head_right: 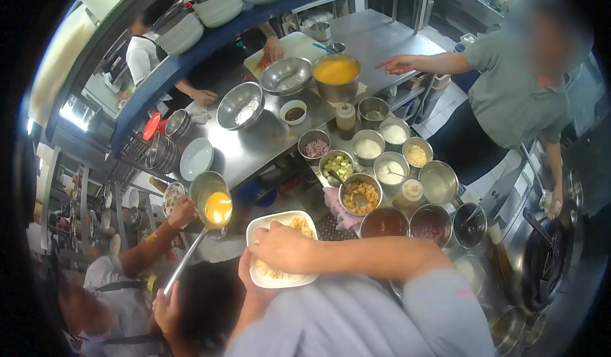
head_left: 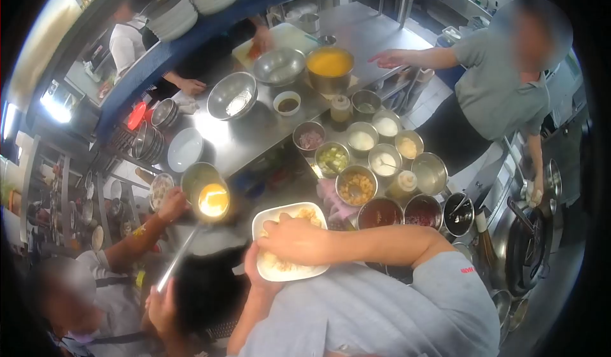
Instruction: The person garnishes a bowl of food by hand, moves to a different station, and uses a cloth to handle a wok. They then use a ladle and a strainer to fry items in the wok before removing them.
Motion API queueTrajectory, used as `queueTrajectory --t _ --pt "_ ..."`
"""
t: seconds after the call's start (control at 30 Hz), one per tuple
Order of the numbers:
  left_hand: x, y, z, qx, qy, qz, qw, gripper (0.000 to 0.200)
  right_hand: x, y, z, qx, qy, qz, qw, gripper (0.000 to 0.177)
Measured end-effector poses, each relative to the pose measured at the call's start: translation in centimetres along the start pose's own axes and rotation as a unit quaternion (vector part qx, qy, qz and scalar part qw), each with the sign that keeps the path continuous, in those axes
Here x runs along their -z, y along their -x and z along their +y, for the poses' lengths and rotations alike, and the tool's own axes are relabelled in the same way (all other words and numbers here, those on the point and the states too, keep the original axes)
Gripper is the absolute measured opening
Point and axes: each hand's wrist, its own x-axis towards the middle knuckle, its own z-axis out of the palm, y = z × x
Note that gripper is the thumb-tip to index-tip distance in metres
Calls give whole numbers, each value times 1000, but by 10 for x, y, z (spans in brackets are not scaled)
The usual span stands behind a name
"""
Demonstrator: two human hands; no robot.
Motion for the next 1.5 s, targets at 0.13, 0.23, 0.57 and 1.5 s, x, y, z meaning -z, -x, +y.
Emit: queueTrajectory --t 0.13,0.23,0.57,1.5 --pt "-17 7 6 -64 -134 -26 989 65 15 -17 12 51 -30 -23 998 20" --pt "-20 12 6 -111 -157 -59 980 67 36 -19 11 65 -57 -60 994 21" --pt "-6 4 7 -63 86 30 994 71 41 -18 7 83 76 -72 991 33" --pt "18 -2 37 -141 100 8 985 68 41 -89 -1 85 -111 -61 988 24"
